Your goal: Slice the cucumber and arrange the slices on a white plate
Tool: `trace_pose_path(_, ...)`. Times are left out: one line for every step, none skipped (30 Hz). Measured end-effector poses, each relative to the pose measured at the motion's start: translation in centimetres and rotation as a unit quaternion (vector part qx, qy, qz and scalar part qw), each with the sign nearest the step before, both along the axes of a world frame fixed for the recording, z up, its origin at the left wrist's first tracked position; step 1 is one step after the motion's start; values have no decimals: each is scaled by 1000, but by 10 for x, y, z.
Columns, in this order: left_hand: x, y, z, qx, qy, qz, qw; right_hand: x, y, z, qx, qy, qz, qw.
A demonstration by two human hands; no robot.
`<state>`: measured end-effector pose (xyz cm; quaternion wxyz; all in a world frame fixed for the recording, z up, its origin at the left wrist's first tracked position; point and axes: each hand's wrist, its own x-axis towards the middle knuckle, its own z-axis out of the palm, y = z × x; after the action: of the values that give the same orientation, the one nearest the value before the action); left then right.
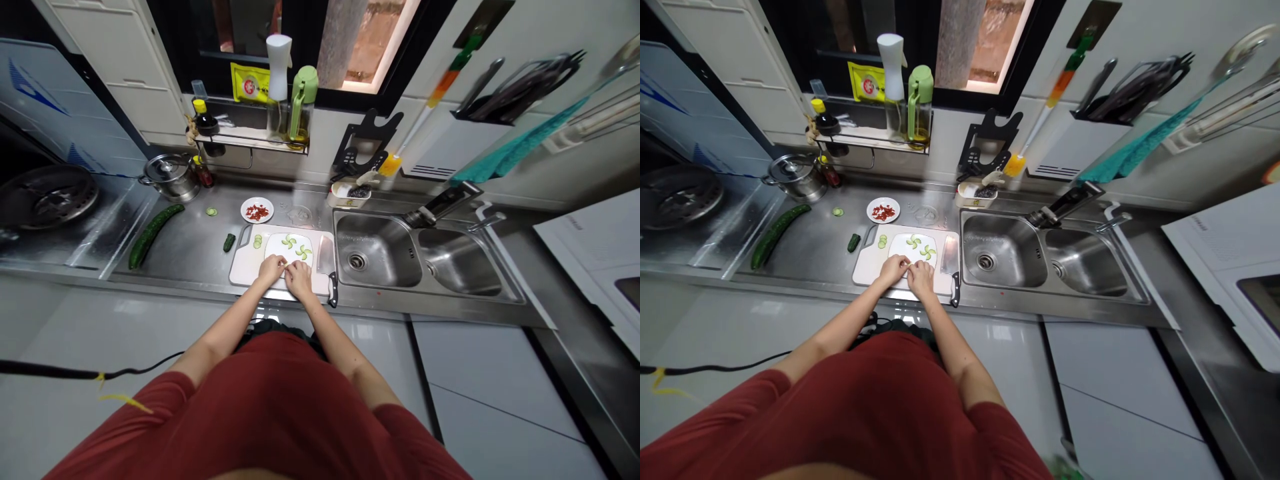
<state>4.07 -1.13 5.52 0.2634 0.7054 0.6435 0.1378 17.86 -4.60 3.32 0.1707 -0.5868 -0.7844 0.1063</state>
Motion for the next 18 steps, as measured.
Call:
trace_pose_path(0,0,1,-2,1,0,1000,0,0,0,1,0,1,1000)
trace_pose_path(0,0,1,-4,0,-1,1000,0,0,-1,2,1,1,1000)
trace_pose_path(0,0,1,-6,0,-2,1000,0,0,-1,3,1,2,1000)
trace_pose_path(0,0,1,-8,0,-3,1000,0,0,-1,3,1,2,1000)
trace_pose_path(0,0,1,-9,0,-3,1000,0,0,-1,4,1,3,1000)
trace_pose_path(-1,0,0,-8,0,-2,1000,0,1,-1,5,0,3,1000)
trace_pose_path(-1,1,-1,-7,1,-2,1000,0,1,-1,6,-1,4,1000)
trace_pose_path(-1,1,-2,-5,1,-1,1000,0,1,-2,8,-2,4,1000)
trace_pose_path(-1,1,-3,-3,1,0,1000,0,1,-2,11,-4,4,1000)
trace_pose_path(-1,1,-4,-1,1,0,1000,0,1,-2,14,-5,5,1000)
trace_pose_path(-1,1,-5,2,1,0,1000,0,1,-3,17,-7,6,1000)
trace_pose_path(-1,1,-6,4,2,-2,1000,0,1,-3,20,-8,7,1000)
trace_pose_path(0,1,-6,6,3,-3,1000,1,1,-4,22,-9,8,1000)
trace_pose_path(0,1,-6,8,4,-5,1000,1,1,-4,24,-10,8,1000)
trace_pose_path(0,1,-7,8,5,-6,1000,1,1,-5,24,-11,9,1000)
trace_pose_path(0,1,-7,7,6,-7,1000,1,1,-5,24,-13,9,1000)
trace_pose_path(0,1,-7,6,7,-7,1000,1,1,-5,24,-15,10,1000)
trace_pose_path(0,1,-7,5,7,-6,1000,1,2,-5,23,-18,12,999)
